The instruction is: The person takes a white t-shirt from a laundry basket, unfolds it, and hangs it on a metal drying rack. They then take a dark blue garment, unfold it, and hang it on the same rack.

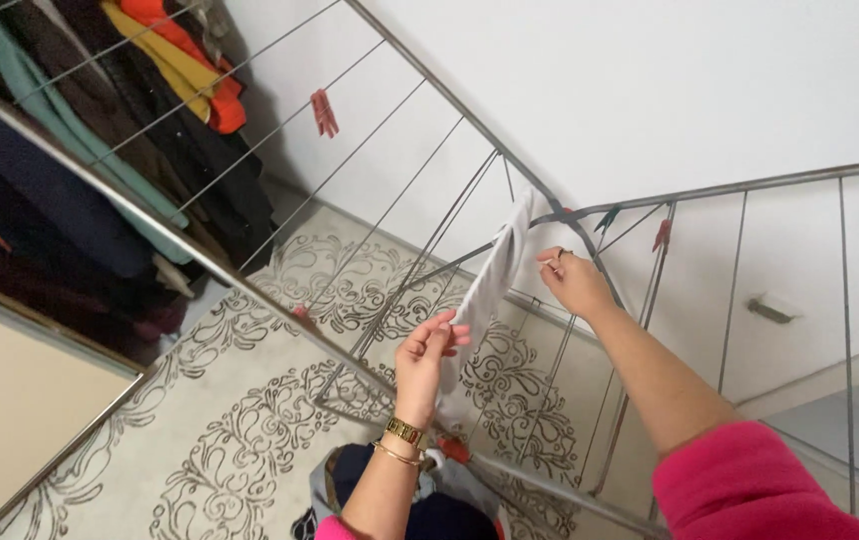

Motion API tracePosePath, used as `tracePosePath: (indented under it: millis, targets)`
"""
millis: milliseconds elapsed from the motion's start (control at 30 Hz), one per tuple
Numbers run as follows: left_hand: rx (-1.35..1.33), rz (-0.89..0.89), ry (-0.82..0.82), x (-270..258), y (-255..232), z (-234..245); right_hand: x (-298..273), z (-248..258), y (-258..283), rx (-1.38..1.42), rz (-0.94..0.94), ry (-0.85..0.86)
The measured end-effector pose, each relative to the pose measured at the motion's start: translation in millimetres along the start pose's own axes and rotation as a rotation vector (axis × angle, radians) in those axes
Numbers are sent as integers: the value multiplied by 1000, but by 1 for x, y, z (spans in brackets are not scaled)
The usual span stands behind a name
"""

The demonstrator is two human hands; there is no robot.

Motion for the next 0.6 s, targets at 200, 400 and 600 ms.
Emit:
tracePosePath:
  millis: [200,400,600]
  targets:
    - [30,-8,44,43,12,-30,37,14,-6,60,-13,2]
    - [80,-20,95,97,56,-66,107,-10,-38,123,-35,22]
    - [301,-84,172,167,146,-89,158,-33,-54,150,-76,39]
Point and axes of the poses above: each hand's wrist, its own x-axis towards the middle knuckle, its own z-axis out of the back of the hand, y = z × x, the point moved 10 cm from there along x, towards the middle knuckle, and after that the axes turned 12 degrees about -z, right-handed, at the moved point
